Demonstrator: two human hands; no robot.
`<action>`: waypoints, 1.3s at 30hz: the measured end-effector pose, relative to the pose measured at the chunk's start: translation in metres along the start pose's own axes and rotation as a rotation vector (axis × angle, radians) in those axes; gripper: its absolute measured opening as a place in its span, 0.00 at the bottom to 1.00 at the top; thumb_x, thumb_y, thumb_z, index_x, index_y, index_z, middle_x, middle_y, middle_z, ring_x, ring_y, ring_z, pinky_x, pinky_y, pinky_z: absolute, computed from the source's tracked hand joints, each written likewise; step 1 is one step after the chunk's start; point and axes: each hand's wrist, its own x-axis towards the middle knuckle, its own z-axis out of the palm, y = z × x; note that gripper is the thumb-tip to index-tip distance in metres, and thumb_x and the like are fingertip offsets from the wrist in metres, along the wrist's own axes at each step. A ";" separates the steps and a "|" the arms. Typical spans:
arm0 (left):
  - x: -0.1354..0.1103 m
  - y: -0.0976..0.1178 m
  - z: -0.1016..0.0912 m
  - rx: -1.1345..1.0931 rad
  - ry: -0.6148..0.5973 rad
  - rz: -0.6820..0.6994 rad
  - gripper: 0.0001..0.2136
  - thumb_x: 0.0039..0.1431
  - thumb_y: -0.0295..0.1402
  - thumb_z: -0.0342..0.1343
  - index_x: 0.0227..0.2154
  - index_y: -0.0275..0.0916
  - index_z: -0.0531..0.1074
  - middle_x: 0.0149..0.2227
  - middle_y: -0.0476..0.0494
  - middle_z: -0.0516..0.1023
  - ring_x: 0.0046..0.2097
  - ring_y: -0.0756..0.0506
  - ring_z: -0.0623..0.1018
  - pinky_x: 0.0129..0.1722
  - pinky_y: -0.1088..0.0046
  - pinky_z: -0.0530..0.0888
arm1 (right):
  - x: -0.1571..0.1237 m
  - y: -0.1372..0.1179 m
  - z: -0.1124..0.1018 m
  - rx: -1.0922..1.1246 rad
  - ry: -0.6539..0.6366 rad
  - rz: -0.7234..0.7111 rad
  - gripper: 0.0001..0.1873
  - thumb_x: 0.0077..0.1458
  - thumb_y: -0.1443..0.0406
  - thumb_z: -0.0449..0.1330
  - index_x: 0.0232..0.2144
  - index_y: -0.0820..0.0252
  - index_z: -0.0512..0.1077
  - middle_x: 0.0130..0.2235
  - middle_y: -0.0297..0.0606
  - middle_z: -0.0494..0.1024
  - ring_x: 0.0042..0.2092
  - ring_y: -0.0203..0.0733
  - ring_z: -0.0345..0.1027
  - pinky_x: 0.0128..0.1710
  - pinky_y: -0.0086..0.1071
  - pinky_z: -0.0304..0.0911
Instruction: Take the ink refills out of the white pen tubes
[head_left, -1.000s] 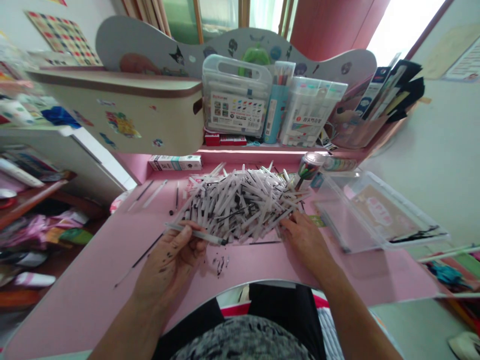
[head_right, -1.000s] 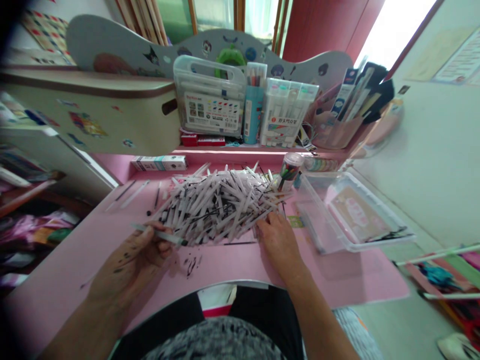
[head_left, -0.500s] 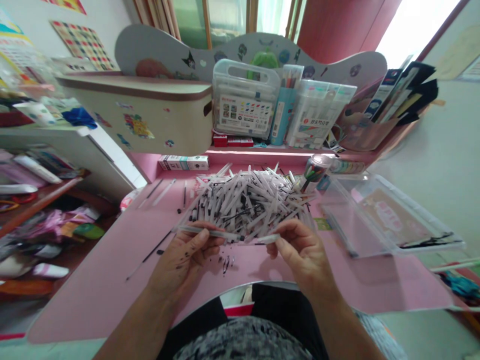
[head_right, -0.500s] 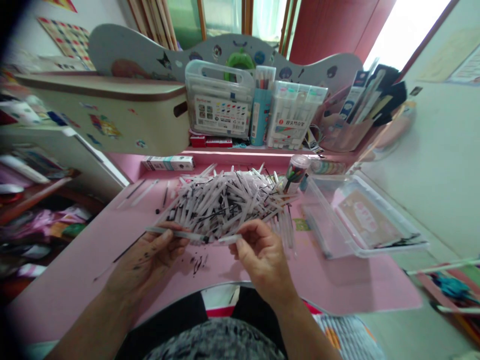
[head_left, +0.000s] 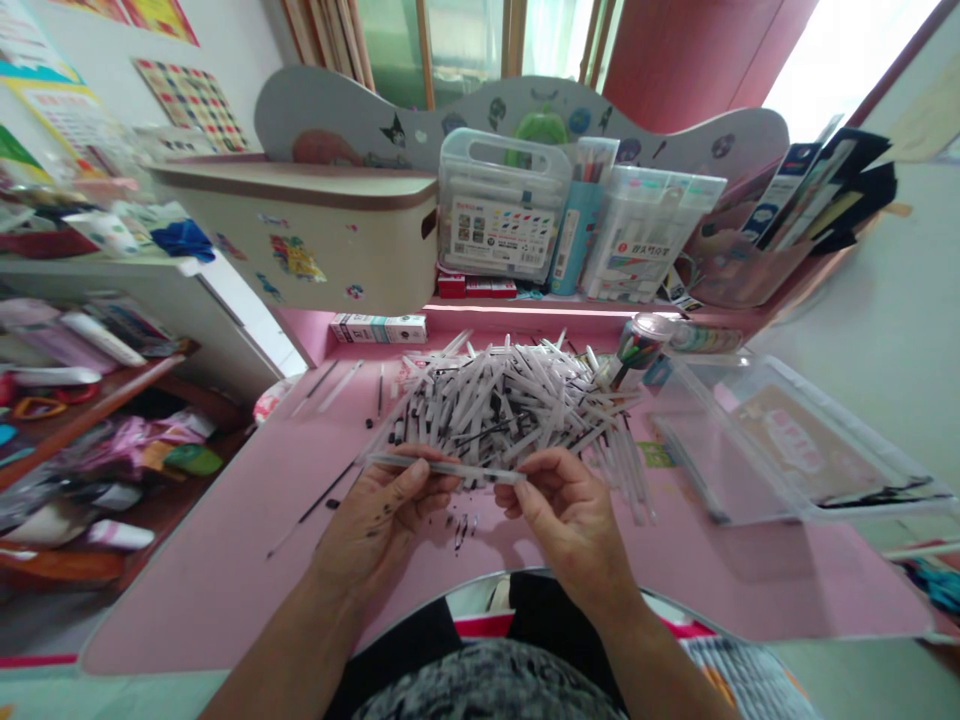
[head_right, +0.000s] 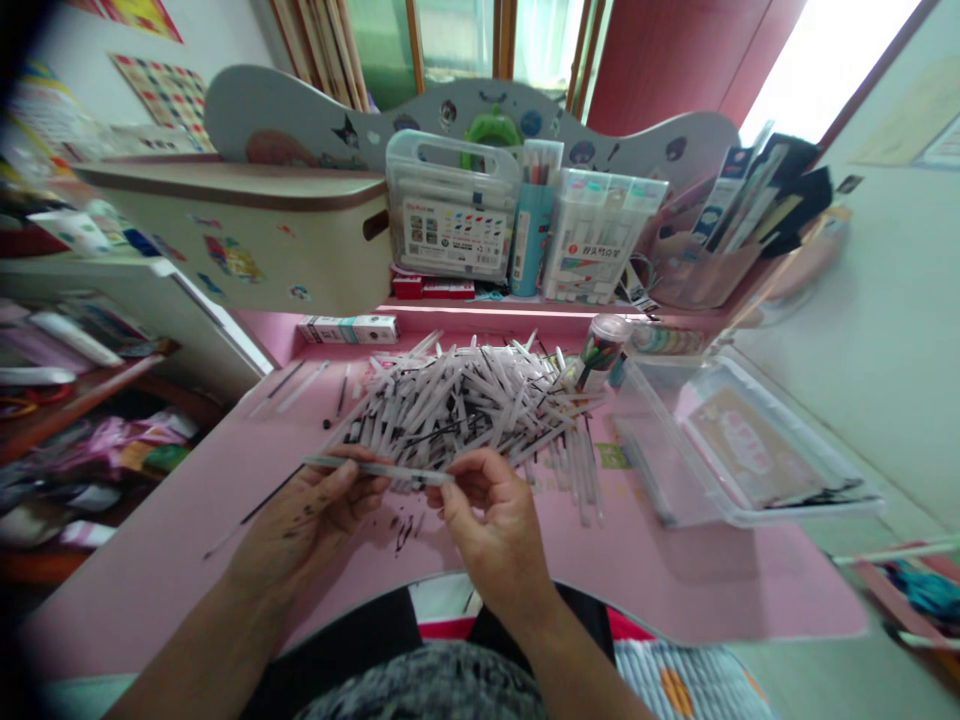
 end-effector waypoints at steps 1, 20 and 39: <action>0.000 0.000 0.000 0.003 0.000 0.017 0.12 0.44 0.30 0.72 0.31 0.35 0.76 0.32 0.43 0.83 0.32 0.47 0.82 0.31 0.77 0.79 | 0.000 -0.001 -0.001 -0.003 0.006 -0.007 0.12 0.54 0.58 0.65 0.34 0.59 0.69 0.30 0.36 0.80 0.32 0.37 0.75 0.32 0.28 0.70; -0.021 -0.008 -0.008 0.519 -0.591 -0.309 0.22 0.58 0.45 0.60 0.51 0.36 0.75 0.18 0.54 0.64 0.18 0.56 0.60 0.17 0.81 0.53 | 0.015 0.000 -0.023 0.061 0.016 -0.100 0.04 0.57 0.66 0.60 0.36 0.58 0.72 0.24 0.27 0.70 0.25 0.30 0.63 0.25 0.22 0.61; -0.022 -0.006 -0.004 0.526 -0.541 -0.289 0.20 0.59 0.45 0.59 0.48 0.36 0.77 0.18 0.55 0.61 0.19 0.56 0.58 0.19 0.79 0.51 | 0.013 0.000 -0.019 0.125 -0.090 -0.043 0.05 0.56 0.65 0.61 0.35 0.59 0.72 0.24 0.28 0.69 0.25 0.30 0.62 0.24 0.23 0.60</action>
